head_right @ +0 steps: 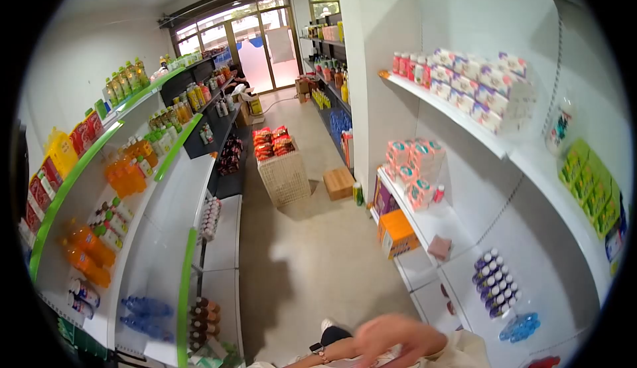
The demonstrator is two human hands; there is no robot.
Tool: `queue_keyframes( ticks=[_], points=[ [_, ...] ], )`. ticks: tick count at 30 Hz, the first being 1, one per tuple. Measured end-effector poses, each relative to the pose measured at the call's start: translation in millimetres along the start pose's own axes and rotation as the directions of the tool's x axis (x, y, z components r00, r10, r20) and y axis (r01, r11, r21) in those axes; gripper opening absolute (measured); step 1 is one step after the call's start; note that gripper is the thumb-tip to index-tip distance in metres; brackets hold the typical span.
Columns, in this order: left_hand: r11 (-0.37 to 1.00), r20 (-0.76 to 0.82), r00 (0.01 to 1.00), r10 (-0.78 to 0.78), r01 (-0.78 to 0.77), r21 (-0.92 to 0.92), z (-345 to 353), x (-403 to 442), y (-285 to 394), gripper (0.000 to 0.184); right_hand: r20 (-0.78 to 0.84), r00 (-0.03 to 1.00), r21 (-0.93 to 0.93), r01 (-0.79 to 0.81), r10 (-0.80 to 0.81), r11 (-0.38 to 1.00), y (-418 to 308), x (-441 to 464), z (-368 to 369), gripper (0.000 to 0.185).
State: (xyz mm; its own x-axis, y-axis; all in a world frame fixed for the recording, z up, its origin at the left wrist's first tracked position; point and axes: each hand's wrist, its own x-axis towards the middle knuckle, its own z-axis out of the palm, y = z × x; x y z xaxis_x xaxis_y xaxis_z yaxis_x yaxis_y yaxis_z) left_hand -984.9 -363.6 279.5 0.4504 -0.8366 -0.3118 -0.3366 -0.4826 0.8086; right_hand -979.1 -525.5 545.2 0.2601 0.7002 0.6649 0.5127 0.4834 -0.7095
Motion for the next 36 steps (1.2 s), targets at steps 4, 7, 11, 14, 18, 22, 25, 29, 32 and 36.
queue_keyframes(
  ticks=[4,7,11,14,18,22,25,29,32,36],
  points=[
    [0.975,-0.201,0.978,0.050,-0.003,0.224,-92.0,2.6,-30.7,0.041,0.436,0.899,0.399,-0.234,0.041,0.887,87.0,86.2,-4.2,0.034],
    [0.969,-0.351,0.936,-0.015,0.100,0.225,-135.5,11.5,-62.7,0.041,0.468,0.883,0.414,-0.185,-0.034,0.891,139.8,105.3,-30.4,0.027],
    [0.981,-0.125,0.980,-0.156,0.168,0.093,-126.7,39.1,-143.2,0.044,0.353,0.934,0.292,-0.048,-0.060,0.955,160.0,138.1,-75.1,0.022],
    [0.984,-0.071,0.981,-0.178,0.178,-0.013,-163.6,47.9,-157.9,0.042,0.193,0.981,0.104,-0.043,0.022,0.994,189.4,152.1,-103.1,0.018],
    [0.981,-0.106,0.977,-0.184,0.176,-0.075,-232.7,61.9,-176.7,0.040,0.039,0.999,0.031,-0.028,0.027,0.999,240.5,179.4,-148.3,0.016],
    [0.982,-0.158,0.971,-0.179,0.166,-0.094,-310.4,86.4,-214.3,0.039,0.325,0.936,0.377,-0.257,0.132,0.890,285.3,206.0,-204.6,0.023],
    [0.987,-0.213,0.964,-0.160,0.153,-0.046,-377.7,105.1,-238.0,0.039,0.468,0.881,0.395,-0.281,0.072,0.874,322.1,227.7,-257.8,0.027],
    [0.979,-0.241,0.964,-0.113,0.149,0.139,-459.7,146.5,-279.3,0.041,0.491,0.868,0.418,-0.317,0.082,0.851,352.0,261.4,-324.4,0.053],
    [0.959,-0.251,0.966,-0.061,0.126,0.253,-521.5,159.9,-279.1,0.042,0.567,0.781,0.530,-0.106,-0.260,0.841,400.2,274.2,-359.8,0.085],
    [0.949,-0.168,0.976,-0.139,0.179,0.258,-562.8,189.5,-304.2,0.044,0.597,0.751,0.569,-0.147,-0.283,0.809,434.3,295.9,-403.7,0.104]
  ],
)
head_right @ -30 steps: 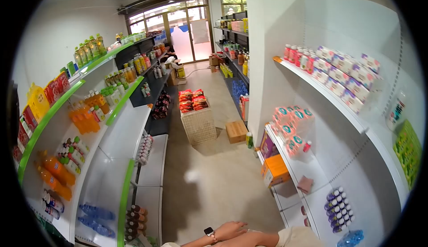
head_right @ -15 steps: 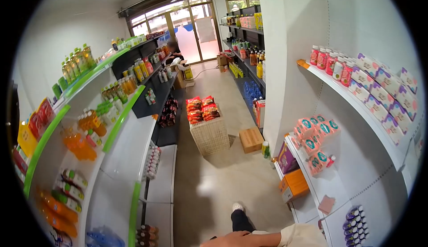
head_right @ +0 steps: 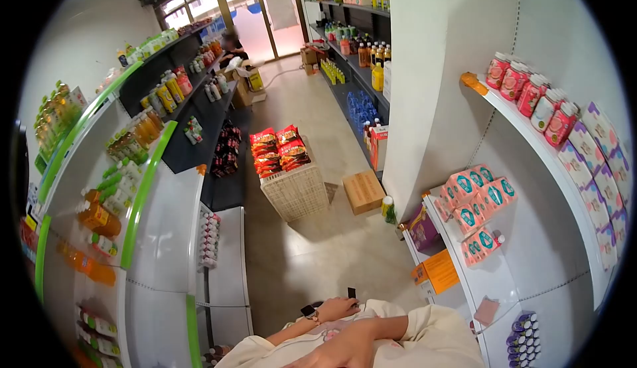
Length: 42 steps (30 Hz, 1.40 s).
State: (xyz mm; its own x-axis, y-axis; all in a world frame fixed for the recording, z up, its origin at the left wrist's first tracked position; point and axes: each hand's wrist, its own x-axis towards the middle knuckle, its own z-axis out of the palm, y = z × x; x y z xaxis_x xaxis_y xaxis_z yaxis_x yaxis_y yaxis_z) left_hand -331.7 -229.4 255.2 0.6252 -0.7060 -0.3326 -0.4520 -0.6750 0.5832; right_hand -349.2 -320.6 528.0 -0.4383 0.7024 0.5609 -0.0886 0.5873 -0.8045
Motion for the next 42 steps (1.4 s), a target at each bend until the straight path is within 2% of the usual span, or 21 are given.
queue_keyframes(
  ticks=[2,5,9,12,15,16,19,24,28,30,31,32,33,34,36,37,38,39,40,41,42],
  points=[
    [0.977,-0.018,0.999,0.044,-0.047,-0.208,-2.4,19.6,-18.7,0.046,-0.017,1.000,-0.012,-0.018,0.018,1.000,0.2,-7.8,-22.6,0.109],
    [0.931,-0.048,0.996,0.069,-0.082,-0.356,-11.3,47.4,-62.7,0.048,0.007,0.998,-0.025,-0.059,0.059,0.998,7.2,-28.0,-75.2,0.113],
    [0.940,0.077,0.995,0.059,-0.029,-0.341,-62.3,82.8,-112.1,0.050,0.008,0.998,-0.013,-0.064,0.064,0.998,21.4,-52.4,-156.6,0.113],
    [0.945,0.021,0.995,0.098,-0.086,-0.315,-95.6,118.5,-170.1,0.048,0.027,0.996,-0.006,-0.086,0.086,0.996,33.7,-69.0,-227.7,0.112],
    [0.957,0.070,0.998,0.004,0.017,-0.291,-186.2,132.7,-196.4,0.046,0.036,0.995,-0.082,-0.090,0.093,0.993,35.1,-78.2,-306.1,0.110],
    [0.970,0.042,0.999,-0.008,0.018,-0.242,-208.2,135.0,-205.6,0.046,0.034,0.995,-0.121,-0.086,0.091,0.989,36.2,-79.5,-327.0,0.109],
    [0.994,-0.113,0.994,-0.015,0.003,-0.105,-262.7,156.7,-254.7,0.047,0.095,0.993,-0.049,-0.072,0.077,0.996,43.7,-84.6,-400.5,0.107],
    [0.987,-0.031,0.987,-0.160,0.160,-0.023,-316.9,183.3,-321.9,0.047,-0.012,1.000,0.030,-0.023,0.023,0.999,63.0,-112.2,-488.5,0.101],
    [0.979,0.008,0.987,-0.161,0.161,-0.126,-343.7,197.1,-361.1,0.048,-0.061,0.998,0.121,0.008,-0.001,0.993,74.6,-138.7,-548.8,0.099],
    [0.962,0.122,0.979,-0.163,0.185,-0.200,-365.0,209.7,-384.4,0.047,-0.050,0.999,0.236,0.027,-0.015,0.971,89.3,-156.9,-582.9,0.097],
    [0.947,0.151,0.975,-0.162,0.197,-0.254,-373.1,215.5,-398.9,0.047,-0.038,0.999,0.271,0.037,-0.027,0.962,97.3,-168.0,-606.2,0.095],
    [0.945,0.084,0.984,-0.157,0.174,-0.276,-373.7,220.9,-417.7,0.045,-0.033,0.998,0.320,0.053,-0.044,0.946,107.3,-178.4,-624.9,0.093],
    [0.930,0.131,0.959,-0.251,0.277,-0.242,-378.1,231.8,-434.7,0.043,-0.036,0.997,0.375,0.076,-0.067,0.924,115.7,-187.1,-641.0,0.092],
    [0.914,0.090,0.961,-0.262,0.277,-0.297,-387.9,238.3,-456.5,0.042,-0.139,0.988,0.358,0.106,-0.060,0.928,114.1,-199.5,-670.9,0.069],
    [0.884,-0.050,0.934,-0.353,0.316,-0.345,-431.4,249.7,-502.6,0.040,-0.353,0.934,0.304,0.058,0.056,0.951,142.6,-237.9,-715.9,0.063],
    [0.866,-0.133,0.896,-0.424,0.358,-0.350,-455.7,253.2,-521.0,0.038,-0.275,0.935,0.627,-0.001,0.222,0.779,151.4,-262.5,-758.1,0.045],
    [0.900,-0.295,0.874,-0.386,0.287,-0.328,-468.6,257.0,-553.5,0.038,-0.459,0.768,0.505,-0.188,0.446,0.843,164.7,-300.3,-793.5,0.059],
    [0.929,-0.449,0.827,-0.339,0.221,-0.296,-481.4,263.1,-586.6,0.038,-0.720,0.486,0.482,-0.162,0.495,0.861,202.9,-326.8,-820.6,0.045],
    [0.839,-0.474,0.711,-0.519,0.315,-0.444,-510.1,272.2,-606.8,0.038,-0.873,0.131,0.448,-0.162,0.469,0.879,241.3,-353.3,-847.5,0.031],
    [0.717,-0.464,0.569,-0.679,0.377,-0.587,-536.2,283.5,-627.5,0.037,-0.897,-0.032,0.439,-0.204,0.442,0.875,261.6,-371.5,-889.0,0.025],
    [0.671,-0.539,0.411,-0.735,0.331,-0.663,-546.1,297.5,-660.9,0.036,-0.911,-0.150,0.413,-0.352,0.384,0.840,301.0,-405.3,-915.8,0.024]
  ],
)
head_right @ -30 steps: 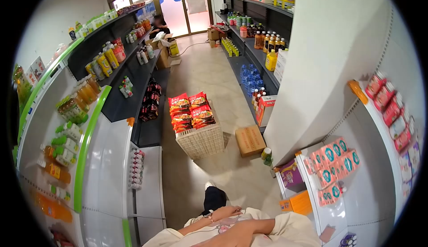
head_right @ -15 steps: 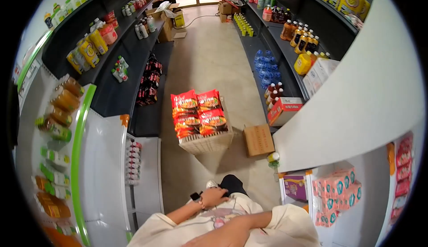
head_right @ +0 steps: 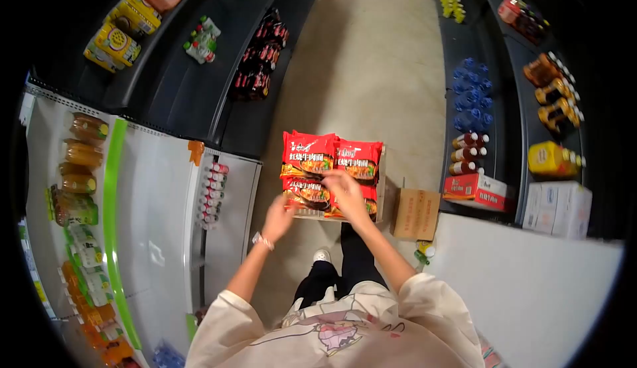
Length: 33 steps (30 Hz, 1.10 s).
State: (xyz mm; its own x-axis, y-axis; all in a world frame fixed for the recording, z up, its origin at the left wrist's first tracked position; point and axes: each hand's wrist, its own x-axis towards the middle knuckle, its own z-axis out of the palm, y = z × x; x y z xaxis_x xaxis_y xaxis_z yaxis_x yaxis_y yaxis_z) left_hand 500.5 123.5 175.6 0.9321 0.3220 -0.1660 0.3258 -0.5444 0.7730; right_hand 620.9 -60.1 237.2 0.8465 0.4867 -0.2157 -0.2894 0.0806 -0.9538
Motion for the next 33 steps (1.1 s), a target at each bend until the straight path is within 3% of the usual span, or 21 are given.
queue_keyframes(
  ticks=[1,3,5,7,8,9,11,14,15,16,17,19,21,22,23,25,26,29,30,31,33],
  points=[
    [0.996,-0.182,0.982,-0.049,0.034,-0.082,5.4,33.9,-13.5,0.035,-0.124,0.991,-0.091,-0.056,0.045,0.994,48.8,39.0,-16.1,0.031],
    [0.995,-0.322,0.943,-0.084,0.096,0.023,8.4,86.9,-25.8,0.033,-0.028,0.999,-0.330,-0.050,0.043,0.943,103.6,90.4,-36.1,0.050],
    [0.988,-0.320,0.940,-0.119,0.144,0.056,13.2,122.3,-38.1,0.035,0.009,0.992,-0.454,-0.110,0.127,0.884,111.8,114.2,-33.7,0.059],
    [0.971,-0.335,0.920,-0.205,0.234,0.050,13.6,137.0,-37.6,0.040,-0.077,0.993,-0.538,-0.120,0.092,0.835,130.7,126.0,-22.6,0.070],
    [0.966,-0.333,0.914,-0.233,0.257,0.030,14.9,144.7,-45.7,0.041,-0.121,0.986,-0.479,-0.162,0.118,0.863,132.8,125.7,-16.6,0.074],
    [0.960,-0.335,0.906,-0.259,0.279,0.011,17.4,151.5,-57.0,0.043,-0.155,0.976,-0.443,-0.208,0.154,0.872,137.1,123.9,-10.0,0.075],
    [0.921,-0.190,0.924,-0.333,0.275,-0.276,16.0,152.0,-63.8,0.044,-0.210,0.976,-0.568,-0.173,0.061,0.805,146.4,115.1,-0.5,0.077],
    [0.931,-0.194,0.919,-0.344,0.306,-0.200,30.9,146.4,-78.0,0.044,-0.358,0.934,-0.651,-0.252,0.003,0.716,133.8,102.8,10.6,0.072],
    [0.921,-0.190,0.914,-0.358,0.313,-0.230,33.9,142.0,-78.7,0.045,-0.411,0.910,-0.518,-0.280,0.052,0.808,149.5,104.6,10.4,0.070],
    [0.900,-0.119,0.925,-0.362,0.313,-0.302,30.2,141.0,-73.9,0.049,-0.329,0.912,-0.162,-0.309,0.244,0.937,142.1,102.5,13.1,0.071],
    [0.839,-0.077,0.902,-0.424,0.359,-0.409,30.9,135.7,-66.4,0.050,-0.174,0.902,0.211,-0.358,0.396,0.909,135.0,101.7,15.7,0.073],
    [0.863,-0.113,0.916,-0.385,0.314,-0.395,27.6,122.6,-52.4,0.055,-0.177,0.905,0.012,-0.391,0.387,0.920,143.1,84.6,15.7,0.078],
    [0.936,-0.210,0.930,-0.302,0.247,-0.252,17.8,93.3,-18.4,0.049,-0.170,0.920,-0.160,-0.379,0.353,0.911,145.1,64.4,16.2,0.078],
    [0.963,-0.268,0.936,-0.228,0.176,-0.205,14.6,74.9,-6.4,0.046,-0.068,0.972,-0.059,-0.229,0.225,0.972,148.7,45.4,14.8,0.072],
    [0.983,-0.331,0.931,-0.150,0.104,-0.152,12.7,54.3,2.8,0.043,-0.096,0.979,-0.159,-0.195,0.182,0.968,124.4,23.0,24.9,0.068],
    [0.976,-0.364,0.922,-0.132,0.058,-0.208,2.6,4.9,18.7,0.043,-0.019,0.990,-0.084,-0.141,0.140,0.986,112.5,-22.4,26.0,0.069],
    [0.964,-0.398,0.902,-0.168,0.065,-0.259,-2.3,-25.5,25.5,0.043,-0.022,0.992,-0.096,-0.128,0.127,0.987,114.9,-47.6,25.5,0.073],
    [0.883,-0.509,0.811,-0.289,0.020,-0.469,-34.2,-132.4,52.6,0.041,0.190,0.978,-0.128,-0.066,0.089,0.990,60.4,-118.2,65.8,0.079],
    [0.853,-0.540,0.770,-0.341,0.012,-0.522,-37.4,-169.9,47.1,0.044,0.280,0.960,-0.226,0.039,0.027,0.973,62.5,-136.9,74.5,0.079],
    [0.818,-0.566,0.725,-0.392,-0.007,-0.575,-40.7,-209.0,43.2,0.047,0.384,0.923,-0.180,0.050,0.024,0.982,58.3,-160.0,92.4,0.078],
    [0.664,-0.599,0.642,-0.479,-0.182,-0.726,-50.1,-296.2,34.5,0.052,0.610,0.789,-0.228,0.264,-0.073,0.937,88.3,-193.8,114.9,0.076]
  ],
)
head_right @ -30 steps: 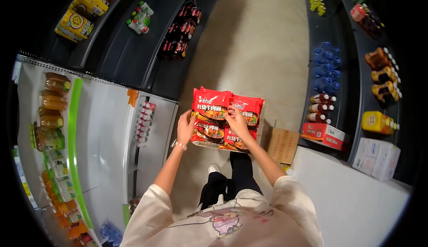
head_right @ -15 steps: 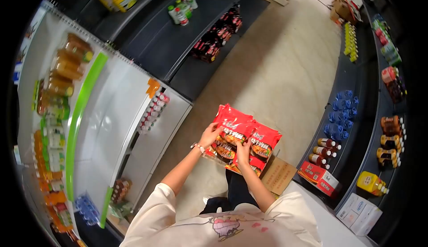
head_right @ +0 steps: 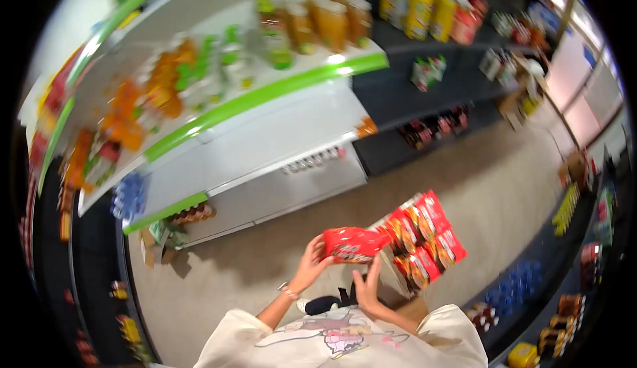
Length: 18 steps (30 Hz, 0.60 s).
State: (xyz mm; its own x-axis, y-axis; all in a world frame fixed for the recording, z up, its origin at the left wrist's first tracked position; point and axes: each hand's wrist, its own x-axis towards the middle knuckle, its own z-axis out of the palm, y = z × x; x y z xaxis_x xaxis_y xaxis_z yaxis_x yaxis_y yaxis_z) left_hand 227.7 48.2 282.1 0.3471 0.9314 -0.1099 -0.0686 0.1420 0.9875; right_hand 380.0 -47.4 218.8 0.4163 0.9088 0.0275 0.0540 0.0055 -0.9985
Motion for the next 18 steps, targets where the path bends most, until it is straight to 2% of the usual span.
queue_keyframes(
  ticks=[1,2,4,6,8,10,11,12,13,15,16,17,18],
  points=[
    [0.990,-0.056,0.998,-0.012,0.004,-0.144,-36.8,-23.8,6.0,0.053,0.131,0.987,-0.107,0.108,-0.094,0.988,-9.4,-4.0,23.3,0.074],
    [0.982,-0.090,0.996,-0.015,-0.002,-0.188,-75.1,-51.8,6.7,0.052,0.292,0.940,-0.161,0.230,-0.177,0.960,-36.3,-6.4,49.6,0.074],
    [0.972,-0.216,0.976,-0.039,-0.013,-0.233,-144.2,-105.6,19.2,0.050,0.501,0.816,-0.072,0.371,-0.288,0.926,-68.6,-24.1,107.7,0.072],
    [0.963,-0.395,0.914,-0.090,-0.021,-0.268,-192.9,-174.8,41.8,0.050,0.626,0.711,0.042,0.379,-0.320,0.924,-85.3,-52.2,163.9,0.071],
    [0.976,-0.559,0.828,-0.034,-0.094,-0.199,-219.3,-233.2,51.9,0.047,0.727,0.600,0.132,0.356,-0.334,0.925,-85.2,-84.1,210.0,0.070],
    [0.978,-0.706,0.707,0.046,-0.176,-0.113,-240.0,-286.7,60.5,0.045,0.751,0.578,0.222,0.234,-0.319,0.946,-100.0,-128.7,254.6,0.075],
    [0.991,-0.775,0.629,0.055,-0.130,-0.035,-248.2,-311.3,55.6,0.044,0.770,0.559,0.266,0.155,-0.306,0.951,-104.2,-150.3,275.5,0.077],
    [0.981,-0.838,0.538,0.096,-0.193,-0.011,-256.2,-331.5,50.2,0.043,0.789,0.541,0.302,0.069,-0.290,0.951,-110.3,-172.4,298.7,0.079],
    [0.969,-0.888,0.442,0.124,-0.246,0.013,-256.4,-346.6,42.5,0.043,0.798,0.513,0.294,0.127,-0.317,0.947,-117.8,-193.1,316.1,0.079],
    [0.954,-0.959,0.253,0.132,-0.294,0.053,-249.7,-376.6,43.5,0.044,0.835,0.460,0.318,0.047,-0.303,0.947,-124.4,-234.0,343.9,0.077],
    [0.958,-0.973,0.192,0.126,-0.280,0.069,-245.9,-391.2,43.0,0.045,0.850,0.438,0.324,0.006,-0.294,0.946,-127.4,-251.2,355.9,0.076],
    [0.960,-0.983,0.132,0.127,-0.267,0.088,-249.4,-406.8,42.2,0.045,0.867,0.423,0.292,-0.004,-0.263,0.956,-134.1,-266.5,369.8,0.066],
    [0.959,-0.987,0.072,0.145,-0.257,0.122,-259.3,-418.8,45.0,0.046,0.881,0.388,0.279,0.036,-0.271,0.960,-136.0,-276.7,387.1,0.063]
  ],
)
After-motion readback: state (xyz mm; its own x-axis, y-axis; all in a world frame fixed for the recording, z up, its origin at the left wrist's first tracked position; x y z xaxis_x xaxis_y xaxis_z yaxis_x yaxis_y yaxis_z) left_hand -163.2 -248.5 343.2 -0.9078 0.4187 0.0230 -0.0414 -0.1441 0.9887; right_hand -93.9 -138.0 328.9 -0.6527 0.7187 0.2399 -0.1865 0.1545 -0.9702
